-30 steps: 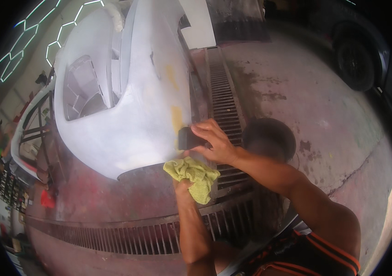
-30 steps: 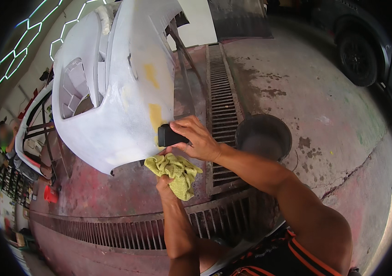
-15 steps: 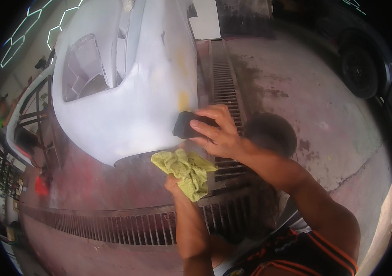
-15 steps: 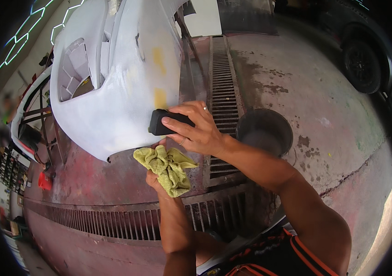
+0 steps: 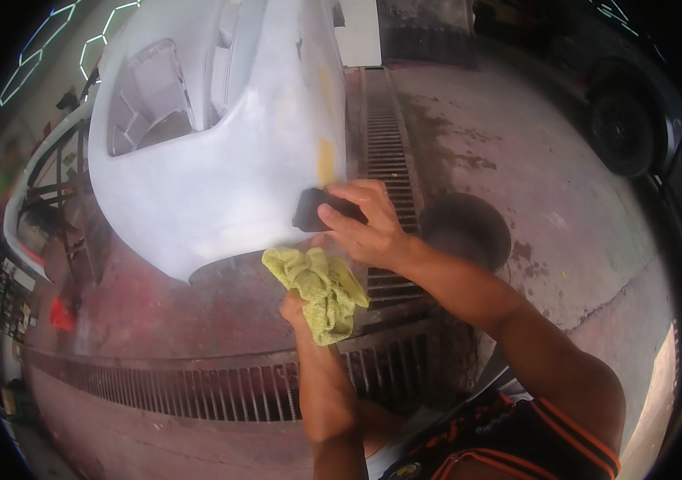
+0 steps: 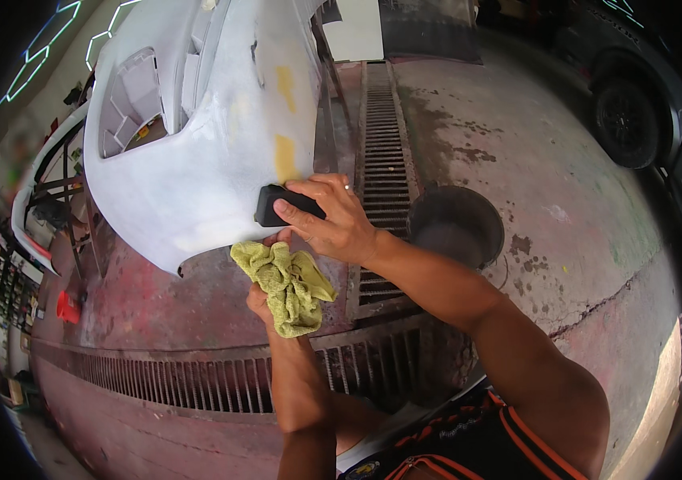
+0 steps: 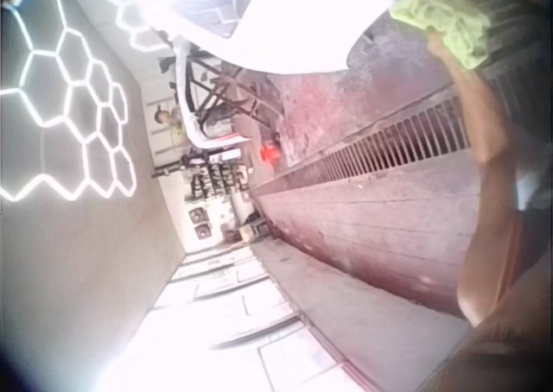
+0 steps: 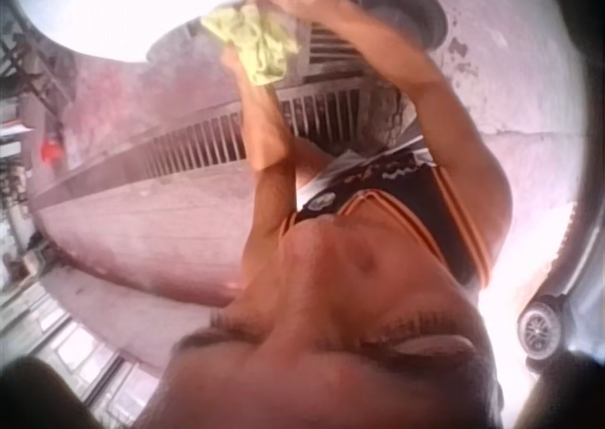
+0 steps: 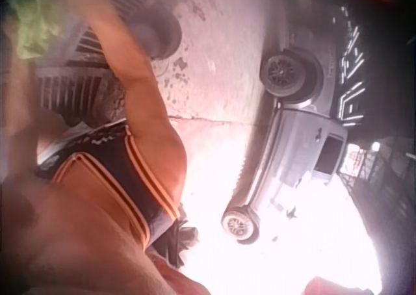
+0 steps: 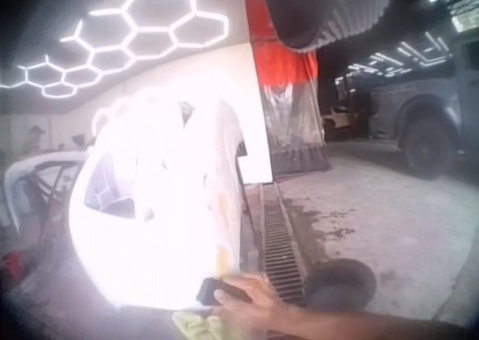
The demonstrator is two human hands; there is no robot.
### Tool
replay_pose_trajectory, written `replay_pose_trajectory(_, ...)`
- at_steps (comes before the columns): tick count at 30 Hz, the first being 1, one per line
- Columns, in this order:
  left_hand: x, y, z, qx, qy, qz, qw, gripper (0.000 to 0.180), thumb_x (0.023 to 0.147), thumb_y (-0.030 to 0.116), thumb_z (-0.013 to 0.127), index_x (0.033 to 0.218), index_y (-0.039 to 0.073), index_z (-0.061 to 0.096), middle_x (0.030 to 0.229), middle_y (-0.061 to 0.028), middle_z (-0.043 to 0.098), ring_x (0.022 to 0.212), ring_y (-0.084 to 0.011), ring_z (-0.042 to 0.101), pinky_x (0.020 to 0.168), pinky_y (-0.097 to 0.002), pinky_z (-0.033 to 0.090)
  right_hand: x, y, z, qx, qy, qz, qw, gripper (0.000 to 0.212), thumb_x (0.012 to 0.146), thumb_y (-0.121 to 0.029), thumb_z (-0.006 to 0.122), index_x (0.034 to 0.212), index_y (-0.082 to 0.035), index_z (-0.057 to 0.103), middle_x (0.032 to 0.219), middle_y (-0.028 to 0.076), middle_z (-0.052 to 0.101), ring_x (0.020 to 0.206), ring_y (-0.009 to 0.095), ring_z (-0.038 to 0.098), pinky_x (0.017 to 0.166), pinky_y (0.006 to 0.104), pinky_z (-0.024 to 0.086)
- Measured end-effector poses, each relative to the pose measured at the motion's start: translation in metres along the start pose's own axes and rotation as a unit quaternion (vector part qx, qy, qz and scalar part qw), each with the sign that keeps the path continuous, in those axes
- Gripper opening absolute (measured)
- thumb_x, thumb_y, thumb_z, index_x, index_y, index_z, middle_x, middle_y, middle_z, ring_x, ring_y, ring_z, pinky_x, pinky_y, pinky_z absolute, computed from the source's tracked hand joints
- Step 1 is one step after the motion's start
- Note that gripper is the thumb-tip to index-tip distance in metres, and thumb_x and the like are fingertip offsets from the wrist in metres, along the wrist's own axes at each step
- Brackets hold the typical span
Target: The person sands a white car fender with a black sanding block, repeatedly dipping it into a bucket of water and wiping the surface with a yellow cloth. The person works on the curved side of the fender, focusing on smoothing the surface.
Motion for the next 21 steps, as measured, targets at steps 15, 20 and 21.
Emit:
replay_pose_trajectory(15, 0.000, 0.004, -0.018, 0.065, 0.064, -0.017, 0.996, 0.092, 0.068, 0.026, 0.066, 0.153, -0.004, 0.047, 0.147, -0.0252, 0.061, 0.123, -0.0341, 0.069, 0.103, -0.0462, 0.062, -0.002, -0.001, 0.006, 0.019, 0.035, 0.035, 0.999, 0.073, 0.073, -0.012, 0.096, 0.141, -0.022, 0.073, 0.135, 0.011, 0.066, 0.113, 0.031, 0.062, 0.094, 0.0442, 0.047)
replay_pose_trajectory(20, -0.002, 0.006, 0.000, 0.045, 0.055, -0.025, 0.997, 0.092, 0.070, 0.026, 0.066, 0.154, -0.006, 0.046, 0.152, -0.0267, 0.058, 0.130, -0.0337, 0.065, 0.105, -0.0462, 0.061, 0.000, -0.004, 0.011, 0.013, 0.014, 0.036, 0.999, 0.077, 0.071, -0.008, 0.096, 0.142, -0.024, 0.072, 0.135, 0.012, 0.066, 0.113, 0.035, 0.063, 0.094, 0.0465, 0.050)
replay_pose_trajectory(21, 0.001, 0.006, 0.004, 0.053, 0.044, -0.024, 0.997, 0.092, 0.071, 0.026, 0.066, 0.154, -0.006, 0.045, 0.153, -0.0272, 0.057, 0.131, -0.0335, 0.065, 0.105, -0.0461, 0.061, -0.020, 0.006, 0.006, 0.012, 0.008, 0.038, 0.999, 0.077, 0.071, -0.009, 0.096, 0.142, -0.023, 0.072, 0.135, 0.012, 0.066, 0.113, 0.036, 0.063, 0.094, 0.0471, 0.051)
Point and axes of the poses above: each hand's wrist, its own x-axis towards the middle knuckle, its own z-axis out of the palm, y = z × x, the point moved 4 cm from there along x, towards the middle knuckle
